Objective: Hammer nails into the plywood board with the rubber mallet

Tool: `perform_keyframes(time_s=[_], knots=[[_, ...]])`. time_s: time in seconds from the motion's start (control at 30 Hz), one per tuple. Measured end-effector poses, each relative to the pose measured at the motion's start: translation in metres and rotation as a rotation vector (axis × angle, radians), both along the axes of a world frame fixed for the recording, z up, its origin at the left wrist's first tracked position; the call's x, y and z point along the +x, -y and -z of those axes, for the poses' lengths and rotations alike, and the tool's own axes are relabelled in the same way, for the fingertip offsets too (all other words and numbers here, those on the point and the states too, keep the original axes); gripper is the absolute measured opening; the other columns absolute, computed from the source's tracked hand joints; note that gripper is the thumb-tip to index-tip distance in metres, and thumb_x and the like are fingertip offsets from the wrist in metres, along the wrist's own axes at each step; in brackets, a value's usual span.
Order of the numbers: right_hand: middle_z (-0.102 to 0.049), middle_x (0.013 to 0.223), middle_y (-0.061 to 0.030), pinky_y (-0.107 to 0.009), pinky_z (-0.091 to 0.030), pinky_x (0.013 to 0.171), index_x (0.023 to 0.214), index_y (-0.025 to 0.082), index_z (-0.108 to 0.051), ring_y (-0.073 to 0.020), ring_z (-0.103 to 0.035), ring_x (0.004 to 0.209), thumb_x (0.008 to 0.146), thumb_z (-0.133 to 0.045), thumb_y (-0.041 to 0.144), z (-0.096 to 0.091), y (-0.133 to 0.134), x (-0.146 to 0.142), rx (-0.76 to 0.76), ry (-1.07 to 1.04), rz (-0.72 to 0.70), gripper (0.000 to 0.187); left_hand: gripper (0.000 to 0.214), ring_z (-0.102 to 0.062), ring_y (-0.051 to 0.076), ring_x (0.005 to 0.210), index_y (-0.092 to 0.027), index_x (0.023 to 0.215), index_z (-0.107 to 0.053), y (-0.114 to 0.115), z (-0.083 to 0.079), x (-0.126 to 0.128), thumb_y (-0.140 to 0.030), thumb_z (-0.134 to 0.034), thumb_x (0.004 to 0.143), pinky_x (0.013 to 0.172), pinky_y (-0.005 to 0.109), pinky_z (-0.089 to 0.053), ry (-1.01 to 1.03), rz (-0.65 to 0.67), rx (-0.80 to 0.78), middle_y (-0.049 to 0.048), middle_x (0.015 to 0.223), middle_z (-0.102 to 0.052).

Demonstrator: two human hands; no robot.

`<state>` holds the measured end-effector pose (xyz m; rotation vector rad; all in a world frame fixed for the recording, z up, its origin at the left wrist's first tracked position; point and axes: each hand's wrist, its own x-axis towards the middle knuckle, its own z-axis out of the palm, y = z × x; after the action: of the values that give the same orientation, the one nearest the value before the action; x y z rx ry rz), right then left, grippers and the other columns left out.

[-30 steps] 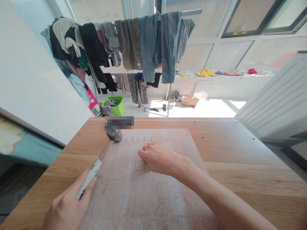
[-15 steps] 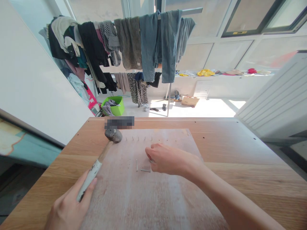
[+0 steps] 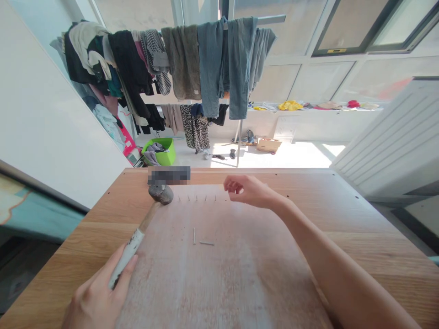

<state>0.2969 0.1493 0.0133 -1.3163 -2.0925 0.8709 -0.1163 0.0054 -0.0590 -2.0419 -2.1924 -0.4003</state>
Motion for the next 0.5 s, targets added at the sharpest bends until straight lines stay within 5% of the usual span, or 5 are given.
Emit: perform_keyframes(time_s=[0.2,0.5], knots=[[-0.068,0.074,0.0024,-0.028,-0.048,0.069,0.082,0.023,-0.066,-0.0149,-0.063,0.073,0.077,-0.064,0.013,0.026,-0.010,0.005,-0.002,-0.016,0.022,0.011,0.037,-0.081,0.026,0.067,-0.031,0.128,-0.078,-0.001,0.003,-0.004,-0.048,-0.057,0.103,0.050,0.028,-0.058,0.003,-0.003,0.029,0.0075,0.099,-0.086],[-0.067,0.073,0.0029,-0.028,-0.047,0.069,0.084,0.022,-0.066,-0.0137,-0.061,0.068,0.076,-0.064,0.010,0.027,-0.007,0.003,-0.009,0.034,-0.049,0.014,0.036,-0.080,0.028,0.064,-0.029,0.127,-0.078,0.000,-0.002,0.004,-0.044,-0.059,0.101,0.049,0.030,-0.058,-0.016,0.019,0.039,0.0064,0.090,-0.086]])
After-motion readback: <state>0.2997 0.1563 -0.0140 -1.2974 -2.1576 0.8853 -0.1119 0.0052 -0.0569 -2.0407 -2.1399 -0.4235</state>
